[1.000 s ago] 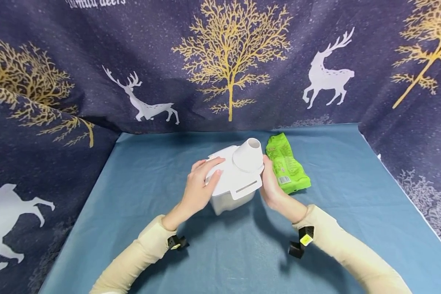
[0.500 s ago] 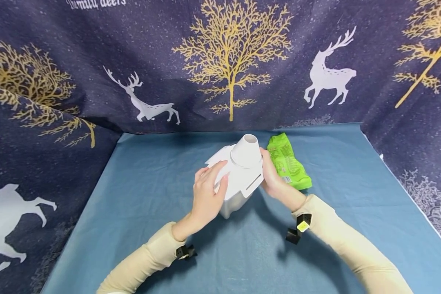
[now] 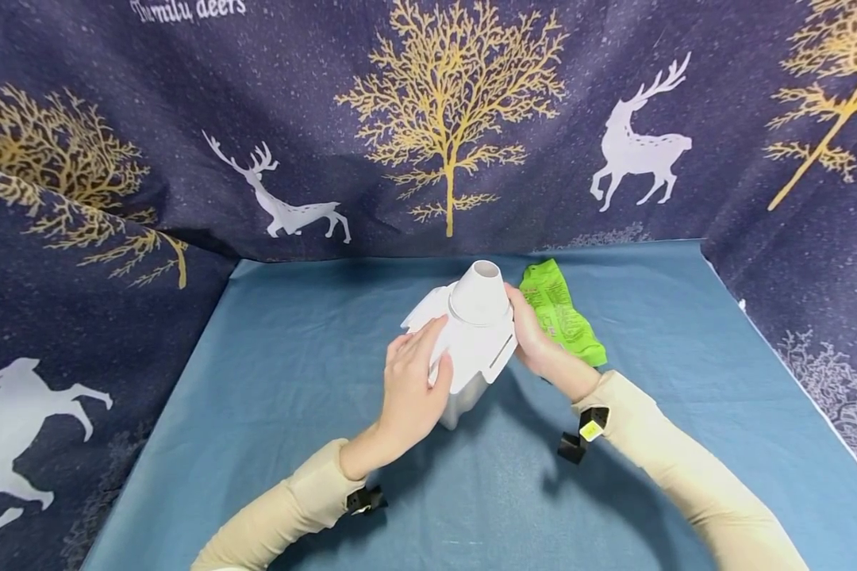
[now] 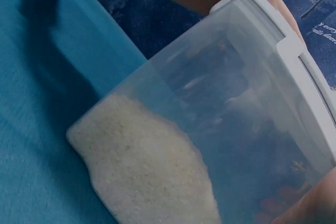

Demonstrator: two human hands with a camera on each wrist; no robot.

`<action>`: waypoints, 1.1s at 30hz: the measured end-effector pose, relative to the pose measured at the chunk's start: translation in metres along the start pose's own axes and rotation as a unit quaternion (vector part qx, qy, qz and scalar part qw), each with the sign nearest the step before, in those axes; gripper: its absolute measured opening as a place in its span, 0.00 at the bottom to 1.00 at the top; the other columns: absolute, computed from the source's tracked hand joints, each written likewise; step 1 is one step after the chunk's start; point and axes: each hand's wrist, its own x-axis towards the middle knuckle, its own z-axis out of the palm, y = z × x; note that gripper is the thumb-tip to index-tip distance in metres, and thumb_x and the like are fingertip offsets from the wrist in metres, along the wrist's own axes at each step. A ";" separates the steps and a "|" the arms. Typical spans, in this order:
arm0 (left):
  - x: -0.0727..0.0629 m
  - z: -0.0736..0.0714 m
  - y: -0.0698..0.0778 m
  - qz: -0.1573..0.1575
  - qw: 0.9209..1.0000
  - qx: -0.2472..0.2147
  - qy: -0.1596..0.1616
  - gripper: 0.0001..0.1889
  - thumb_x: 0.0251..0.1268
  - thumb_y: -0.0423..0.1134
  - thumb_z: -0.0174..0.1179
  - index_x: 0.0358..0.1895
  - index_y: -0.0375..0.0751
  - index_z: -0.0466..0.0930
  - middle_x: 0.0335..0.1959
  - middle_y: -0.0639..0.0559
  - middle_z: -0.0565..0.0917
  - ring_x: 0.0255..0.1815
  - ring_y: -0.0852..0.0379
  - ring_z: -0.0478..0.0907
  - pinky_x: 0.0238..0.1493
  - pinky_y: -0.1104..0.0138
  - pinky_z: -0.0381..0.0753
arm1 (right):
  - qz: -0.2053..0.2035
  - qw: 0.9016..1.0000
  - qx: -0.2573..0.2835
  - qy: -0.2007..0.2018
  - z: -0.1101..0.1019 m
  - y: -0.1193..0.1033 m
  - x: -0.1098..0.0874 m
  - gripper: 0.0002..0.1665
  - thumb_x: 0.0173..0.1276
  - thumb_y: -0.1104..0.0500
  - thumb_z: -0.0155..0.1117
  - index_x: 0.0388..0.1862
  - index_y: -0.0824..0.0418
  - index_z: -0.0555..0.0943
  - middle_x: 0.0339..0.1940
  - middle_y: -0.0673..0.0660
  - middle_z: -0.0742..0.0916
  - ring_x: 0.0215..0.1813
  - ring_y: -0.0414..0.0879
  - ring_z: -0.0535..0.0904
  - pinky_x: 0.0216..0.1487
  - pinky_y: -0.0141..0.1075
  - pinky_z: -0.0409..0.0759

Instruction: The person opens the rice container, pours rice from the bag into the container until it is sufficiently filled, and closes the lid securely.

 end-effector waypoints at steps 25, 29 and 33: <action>-0.008 0.006 0.022 0.018 0.999 0.025 -0.044 0.25 0.64 0.36 0.52 0.65 0.41 0.71 0.64 0.46 0.77 0.69 0.46 0.69 0.65 0.48 0.60 | 0.022 0.998 -0.043 -0.030 -0.009 -0.008 0.009 0.28 0.77 0.38 0.30 0.31 0.45 0.76 0.25 0.41 0.82 0.27 0.35 0.79 0.33 0.29 0.77; -0.008 0.007 0.024 0.015 0.998 0.031 -0.046 0.24 0.65 0.37 0.51 0.66 0.42 0.71 0.65 0.46 0.77 0.70 0.46 0.69 0.65 0.49 0.59 | 0.015 0.999 -0.033 -0.032 -0.008 -0.008 0.012 0.27 0.78 0.39 0.31 0.32 0.45 0.77 0.25 0.42 0.82 0.28 0.36 0.79 0.33 0.29 0.78; -0.009 0.009 0.025 0.021 0.998 0.036 -0.038 0.24 0.65 0.37 0.52 0.66 0.44 0.72 0.65 0.46 0.76 0.70 0.45 0.69 0.64 0.48 0.59 | 0.023 0.999 -0.018 -0.023 -0.007 -0.008 0.015 0.25 0.78 0.40 0.31 0.34 0.47 0.76 0.25 0.42 0.82 0.28 0.35 0.79 0.33 0.28 0.78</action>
